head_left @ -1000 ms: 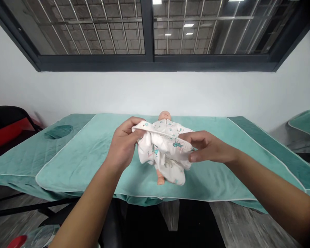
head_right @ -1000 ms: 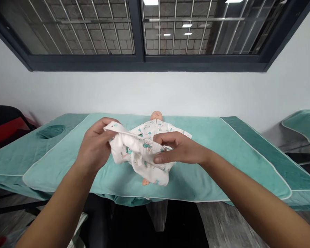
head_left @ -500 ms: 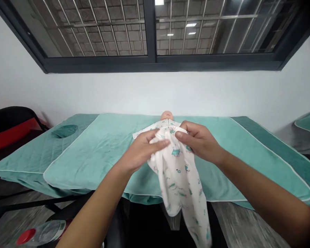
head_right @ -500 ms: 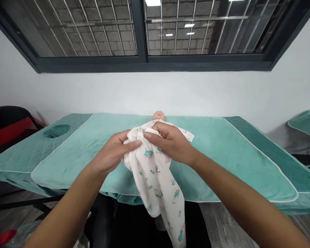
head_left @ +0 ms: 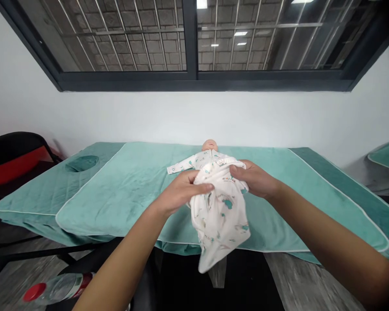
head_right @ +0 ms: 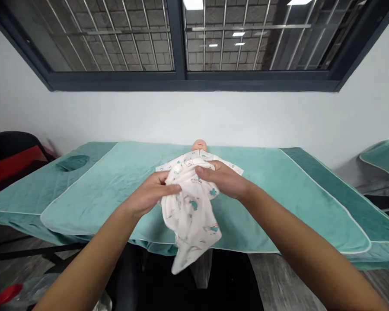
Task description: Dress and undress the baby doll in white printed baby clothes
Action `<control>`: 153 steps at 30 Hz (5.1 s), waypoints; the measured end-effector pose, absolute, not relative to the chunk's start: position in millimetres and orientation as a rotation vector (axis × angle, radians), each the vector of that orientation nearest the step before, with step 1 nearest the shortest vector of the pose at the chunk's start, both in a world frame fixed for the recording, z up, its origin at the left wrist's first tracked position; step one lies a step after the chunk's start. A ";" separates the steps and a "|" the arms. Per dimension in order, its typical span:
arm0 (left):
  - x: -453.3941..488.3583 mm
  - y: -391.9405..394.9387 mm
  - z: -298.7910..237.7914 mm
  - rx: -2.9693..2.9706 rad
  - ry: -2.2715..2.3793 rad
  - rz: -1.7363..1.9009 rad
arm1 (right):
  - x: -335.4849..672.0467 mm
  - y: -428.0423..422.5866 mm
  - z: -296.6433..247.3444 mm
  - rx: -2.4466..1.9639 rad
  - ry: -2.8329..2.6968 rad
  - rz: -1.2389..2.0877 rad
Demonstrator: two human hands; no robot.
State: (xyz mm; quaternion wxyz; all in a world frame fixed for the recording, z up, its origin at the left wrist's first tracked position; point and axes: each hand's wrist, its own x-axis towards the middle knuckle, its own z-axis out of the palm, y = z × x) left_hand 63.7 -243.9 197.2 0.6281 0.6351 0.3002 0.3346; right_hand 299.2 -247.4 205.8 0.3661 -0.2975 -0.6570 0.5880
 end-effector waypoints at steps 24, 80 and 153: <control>72.4 -241.2 164.0 1.092 0.679 1.106 | 297.1 -255.2 194.5 -0.832 -2.081 1.831; 99.7 -270.5 80.4 1.673 1.059 0.469 | 304.6 -287.8 3.0 -1.228 -1.303 1.256; 87.7 -136.9 -3.8 0.959 0.718 1.144 | 269.6 -131.3 44.6 -0.976 -0.945 1.698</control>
